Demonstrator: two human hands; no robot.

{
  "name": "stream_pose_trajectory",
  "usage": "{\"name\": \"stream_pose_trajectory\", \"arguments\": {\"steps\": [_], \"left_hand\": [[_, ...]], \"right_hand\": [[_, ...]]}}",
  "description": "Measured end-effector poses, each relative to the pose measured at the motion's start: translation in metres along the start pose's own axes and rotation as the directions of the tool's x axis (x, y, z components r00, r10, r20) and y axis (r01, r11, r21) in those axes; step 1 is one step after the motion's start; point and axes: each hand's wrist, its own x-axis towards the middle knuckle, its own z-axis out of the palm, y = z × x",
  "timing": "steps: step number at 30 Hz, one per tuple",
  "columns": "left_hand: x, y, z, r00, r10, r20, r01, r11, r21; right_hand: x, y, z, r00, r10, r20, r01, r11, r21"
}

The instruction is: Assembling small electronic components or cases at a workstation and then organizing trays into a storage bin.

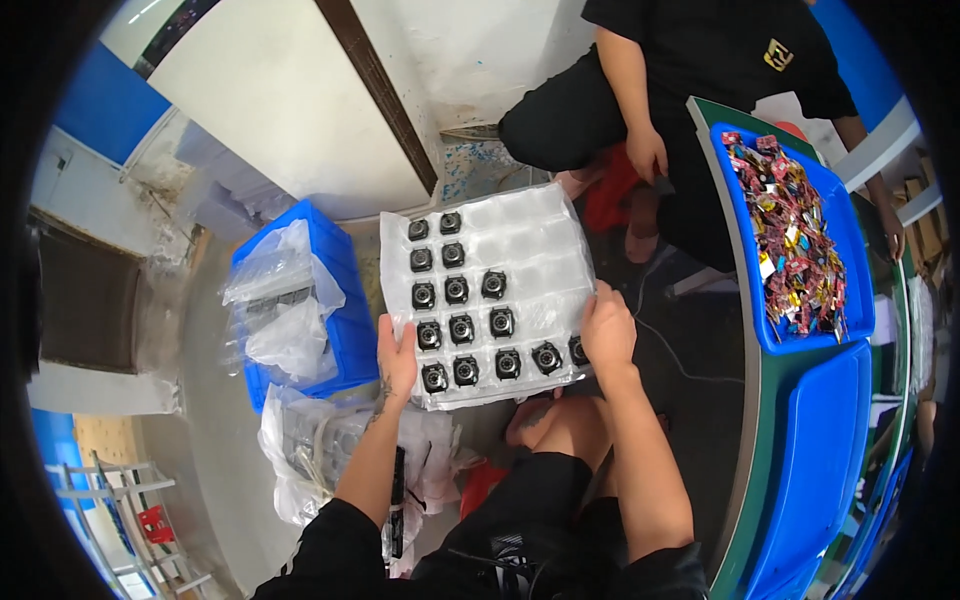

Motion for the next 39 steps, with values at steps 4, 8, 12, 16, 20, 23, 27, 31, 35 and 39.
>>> {"name": "stream_pose_trajectory", "arguments": {"steps": [4,8,12,16,20,23,27,31,35,39], "left_hand": [[0.002,-0.013,-0.004,0.995,-0.051,0.090,0.055,0.998,-0.035],[0.010,-0.001,-0.013,0.876,-0.306,0.374,0.460,0.764,-0.452],[0.014,0.007,-0.008,0.929,-0.157,0.335,0.317,0.806,-0.499],[0.005,-0.013,-0.010,0.976,-0.070,0.205,0.117,0.966,-0.230],[-0.006,-0.006,-0.011,0.976,-0.068,0.208,0.117,0.965,-0.233],[-0.008,-0.006,-0.015,0.970,-0.119,0.214,0.195,0.903,-0.382],[-0.003,-0.011,-0.026,0.909,-0.237,0.342,0.389,0.776,-0.497],[-0.003,-0.007,-0.022,0.925,-0.183,0.332,0.324,0.838,-0.440],[-0.012,-0.019,-0.020,0.985,0.024,0.168,-0.003,0.992,-0.126],[-0.011,-0.009,-0.024,0.980,-0.057,0.190,0.091,0.980,-0.179]], "right_hand": [[0.014,0.018,0.002,0.964,0.091,0.248,-0.175,0.923,0.344],[0.022,0.025,-0.003,0.887,0.020,0.460,-0.242,0.871,0.428],[0.019,0.021,-0.007,0.928,-0.062,0.367,-0.067,0.942,0.329],[0.007,-0.004,-0.009,0.961,-0.052,0.273,0.007,0.987,0.163],[-0.002,-0.002,-0.011,0.979,-0.073,0.192,0.050,0.991,0.121],[-0.004,0.004,-0.012,0.981,-0.158,0.109,0.139,0.977,0.164],[-0.008,0.016,-0.007,0.871,0.020,0.492,-0.240,0.890,0.388],[-0.008,0.037,0.013,0.948,-0.014,0.318,-0.159,0.845,0.510],[-0.017,0.010,0.009,0.982,-0.027,0.189,-0.016,0.974,0.225],[-0.022,0.004,0.012,0.986,-0.022,0.165,-0.011,0.980,0.197]]}}
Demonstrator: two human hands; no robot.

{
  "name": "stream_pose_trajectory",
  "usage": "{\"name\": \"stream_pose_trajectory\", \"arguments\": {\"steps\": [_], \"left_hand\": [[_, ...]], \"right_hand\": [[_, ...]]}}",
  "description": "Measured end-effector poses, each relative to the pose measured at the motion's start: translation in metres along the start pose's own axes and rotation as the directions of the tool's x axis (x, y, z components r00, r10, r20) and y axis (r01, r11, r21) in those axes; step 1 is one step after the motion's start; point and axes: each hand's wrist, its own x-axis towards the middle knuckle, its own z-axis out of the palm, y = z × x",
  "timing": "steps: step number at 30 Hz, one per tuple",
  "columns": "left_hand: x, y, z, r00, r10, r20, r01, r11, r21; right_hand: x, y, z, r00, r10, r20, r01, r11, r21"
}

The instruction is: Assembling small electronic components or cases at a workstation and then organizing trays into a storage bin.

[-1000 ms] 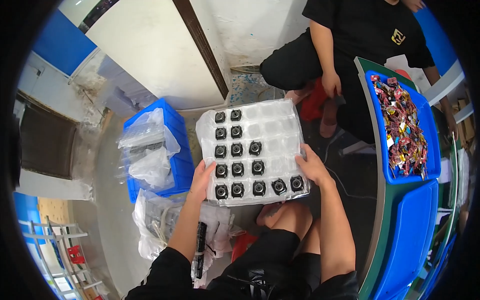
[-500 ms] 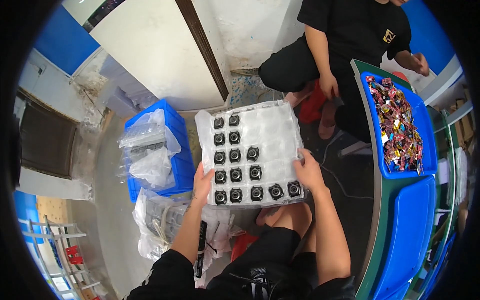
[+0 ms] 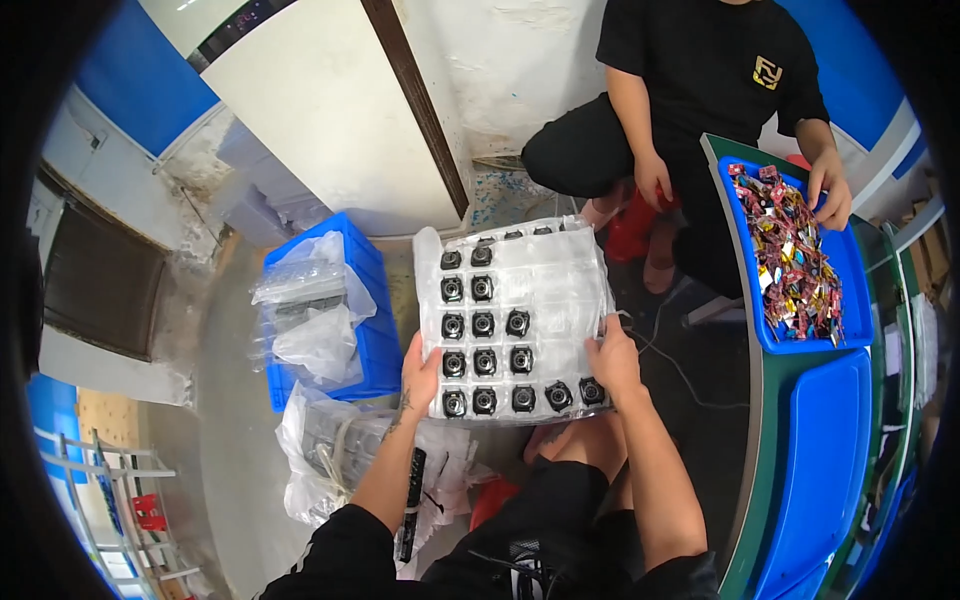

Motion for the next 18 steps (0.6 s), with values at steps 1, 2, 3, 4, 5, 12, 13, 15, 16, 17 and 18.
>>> {"name": "stream_pose_trajectory", "arguments": {"steps": [1,2,3,4,5,12,13,15,16,17,18], "left_hand": [[0.000,0.001,0.000,0.996,-0.089,0.014,0.090,0.989,-0.113],[0.001,0.001,-0.003,0.996,-0.090,0.013,0.091,0.990,-0.112],[0.003,0.001,-0.003,0.987,-0.147,0.063,0.158,0.958,-0.238],[0.004,0.001,-0.003,0.973,-0.197,0.121,0.228,0.906,-0.356],[0.002,0.004,-0.007,0.972,-0.201,0.120,0.230,0.916,-0.329],[-0.004,-0.004,-0.015,0.971,-0.165,0.173,0.220,0.900,-0.376],[-0.004,-0.002,-0.007,0.983,-0.117,0.142,0.157,0.937,-0.311],[-0.010,-0.008,-0.011,0.997,-0.004,0.073,0.017,0.985,-0.171],[-0.010,-0.014,-0.018,0.998,-0.009,0.057,0.018,0.987,-0.162],[-0.011,-0.013,-0.017,0.998,0.028,0.049,-0.024,0.996,-0.086],[-0.012,-0.012,-0.017,0.997,0.066,0.042,-0.065,0.998,-0.009]], "right_hand": [[0.003,0.010,0.002,0.999,-0.011,-0.045,0.014,0.998,0.068],[0.006,0.018,0.001,0.999,-0.012,-0.043,0.015,0.997,0.069],[0.011,0.026,-0.004,0.997,0.016,0.080,-0.029,0.985,0.170],[0.015,0.033,-0.007,0.978,0.031,0.204,-0.085,0.961,0.262],[0.015,0.030,-0.007,0.964,0.066,0.256,-0.163,0.912,0.376],[0.016,0.025,0.007,0.972,0.034,0.234,-0.154,0.843,0.515],[0.020,0.032,0.007,0.989,0.022,0.148,-0.080,0.913,0.400],[0.008,0.009,0.003,0.996,0.026,0.082,-0.044,0.976,0.215],[0.004,-0.004,0.002,1.000,0.013,0.004,-0.013,1.000,0.019],[0.002,-0.005,-0.001,1.000,0.014,0.006,-0.014,1.000,0.017],[0.000,-0.006,-0.003,0.999,0.028,0.016,-0.029,0.998,0.049]]}}
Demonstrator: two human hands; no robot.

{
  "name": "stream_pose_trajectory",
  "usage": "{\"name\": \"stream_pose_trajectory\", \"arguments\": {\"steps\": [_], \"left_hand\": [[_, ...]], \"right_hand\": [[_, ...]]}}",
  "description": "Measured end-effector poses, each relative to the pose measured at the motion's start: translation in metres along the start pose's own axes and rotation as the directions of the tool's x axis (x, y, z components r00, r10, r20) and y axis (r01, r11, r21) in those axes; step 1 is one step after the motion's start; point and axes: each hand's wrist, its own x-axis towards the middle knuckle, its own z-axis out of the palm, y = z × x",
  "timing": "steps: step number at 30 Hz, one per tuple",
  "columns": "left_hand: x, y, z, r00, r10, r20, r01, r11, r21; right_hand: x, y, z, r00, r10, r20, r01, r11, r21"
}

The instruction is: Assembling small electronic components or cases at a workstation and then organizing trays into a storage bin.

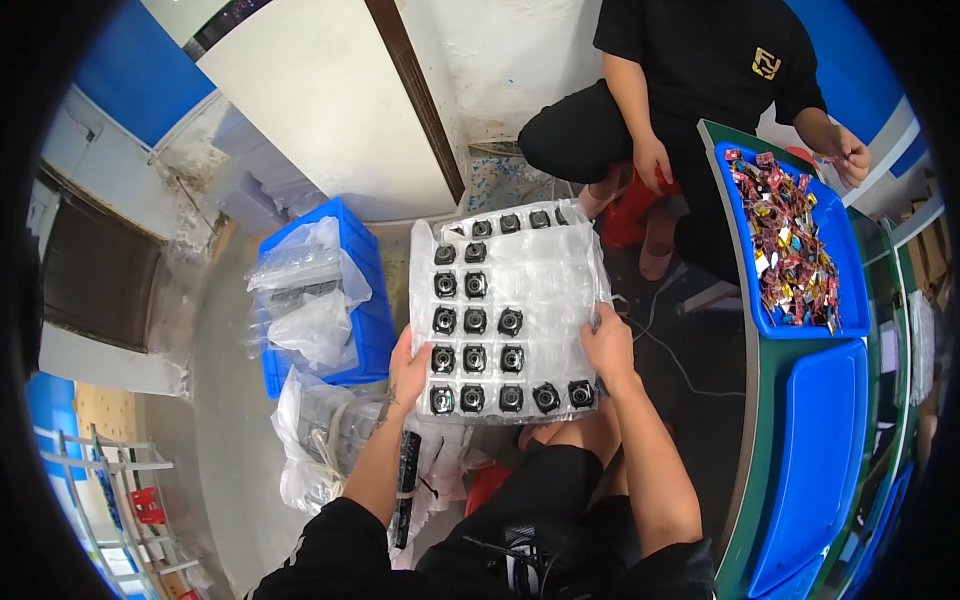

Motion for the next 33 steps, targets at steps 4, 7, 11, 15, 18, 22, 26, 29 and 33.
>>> {"name": "stream_pose_trajectory", "arguments": {"steps": [4,7,11,15,18,22,26,29,33], "left_hand": [[-0.003,0.015,0.004,0.953,-0.286,0.101,0.303,0.878,-0.370],[0.000,0.004,0.001,0.956,-0.270,0.113,0.293,0.865,-0.408],[-0.002,0.000,0.004,0.965,-0.260,0.043,0.259,0.901,-0.348],[-0.005,0.017,0.008,0.984,-0.179,0.020,0.175,0.929,-0.326],[-0.009,0.024,0.010,0.995,-0.097,0.007,0.095,0.951,-0.293],[-0.016,0.004,0.003,0.998,0.031,-0.046,-0.035,0.994,-0.103],[-0.021,0.015,0.010,0.964,-0.249,0.090,0.265,0.892,-0.366],[-0.026,0.020,0.008,0.950,-0.276,0.145,0.312,0.832,-0.459],[-0.037,0.019,0.006,0.987,-0.141,0.079,0.159,0.940,-0.303]], "right_hand": [[0.001,0.023,-0.004,0.991,0.106,0.076,-0.123,0.954,0.272],[0.004,0.026,-0.001,0.984,0.119,0.132,-0.166,0.877,0.451],[-0.013,-0.006,-0.007,0.999,0.000,-0.052,0.008,0.987,0.163],[-0.025,-0.016,-0.017,0.992,-0.012,-0.128,0.032,0.987,0.157],[-0.028,-0.012,-0.021,0.986,-0.029,-0.166,0.052,0.989,0.138],[-0.036,-0.011,-0.016,0.985,-0.043,-0.168,0.071,0.984,0.163],[-0.035,0.027,-0.008,0.992,0.000,-0.127,0.038,0.954,0.298],[-0.037,0.039,0.003,0.992,0.009,-0.122,0.056,0.853,0.519],[-0.048,0.034,-0.003,0.996,0.067,-0.058,-0.027,0.856,0.517]]}}
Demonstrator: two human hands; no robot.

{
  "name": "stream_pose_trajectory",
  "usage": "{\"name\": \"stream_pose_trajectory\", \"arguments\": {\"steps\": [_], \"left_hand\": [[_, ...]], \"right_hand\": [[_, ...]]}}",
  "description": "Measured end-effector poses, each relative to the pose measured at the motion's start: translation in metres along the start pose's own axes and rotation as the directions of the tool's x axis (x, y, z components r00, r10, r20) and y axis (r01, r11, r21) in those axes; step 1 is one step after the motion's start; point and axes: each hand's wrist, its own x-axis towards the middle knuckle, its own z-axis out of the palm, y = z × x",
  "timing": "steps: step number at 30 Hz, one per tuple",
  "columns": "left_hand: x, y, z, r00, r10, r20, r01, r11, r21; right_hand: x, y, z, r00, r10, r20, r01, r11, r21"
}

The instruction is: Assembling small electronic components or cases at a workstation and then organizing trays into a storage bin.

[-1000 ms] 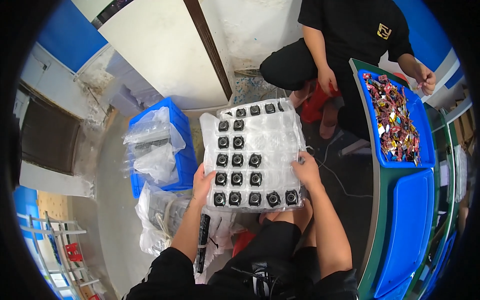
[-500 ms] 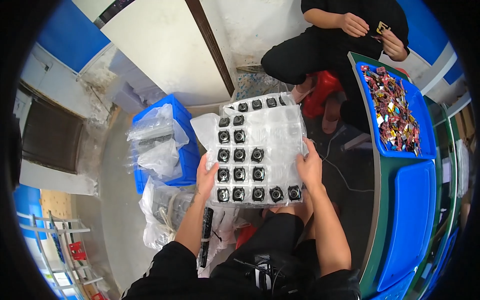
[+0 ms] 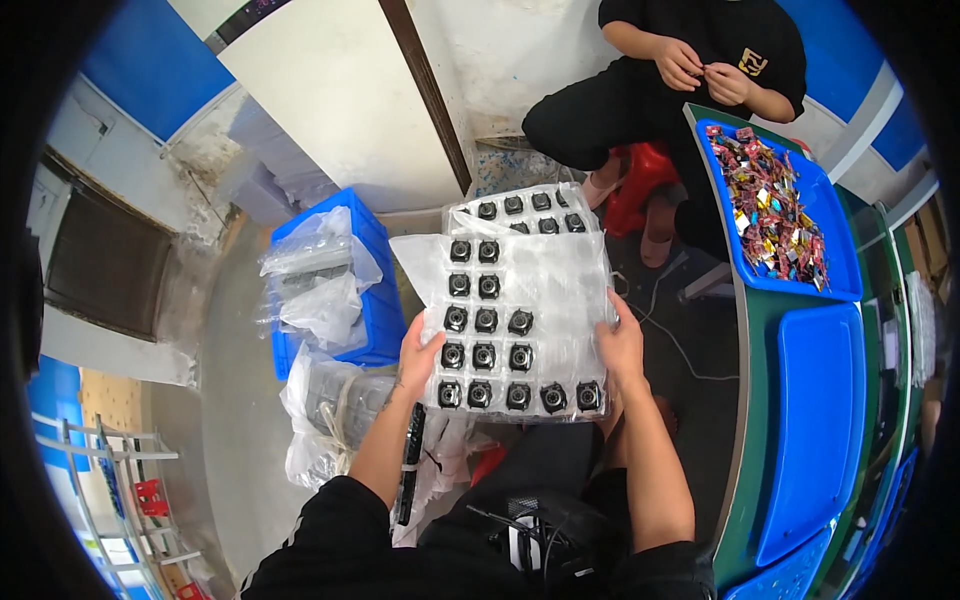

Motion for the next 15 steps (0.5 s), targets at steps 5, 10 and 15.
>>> {"name": "stream_pose_trajectory", "arguments": {"steps": [5,10,15], "left_hand": [[-0.015,0.000,0.006,0.986,0.169,-0.010,-0.166,0.977,0.132],[-0.035,0.014,0.003,0.994,0.104,-0.011,-0.102,0.986,0.128],[-0.060,0.049,0.002,0.995,0.092,0.022,-0.091,0.994,-0.054]], "right_hand": [[-0.018,-0.013,-0.007,0.994,-0.084,-0.066,0.064,0.964,-0.258],[-0.040,-0.044,-0.019,0.996,-0.080,-0.041,0.067,0.964,-0.257],[-0.071,-0.073,-0.032,0.985,-0.161,-0.059,0.152,0.978,-0.141]]}}
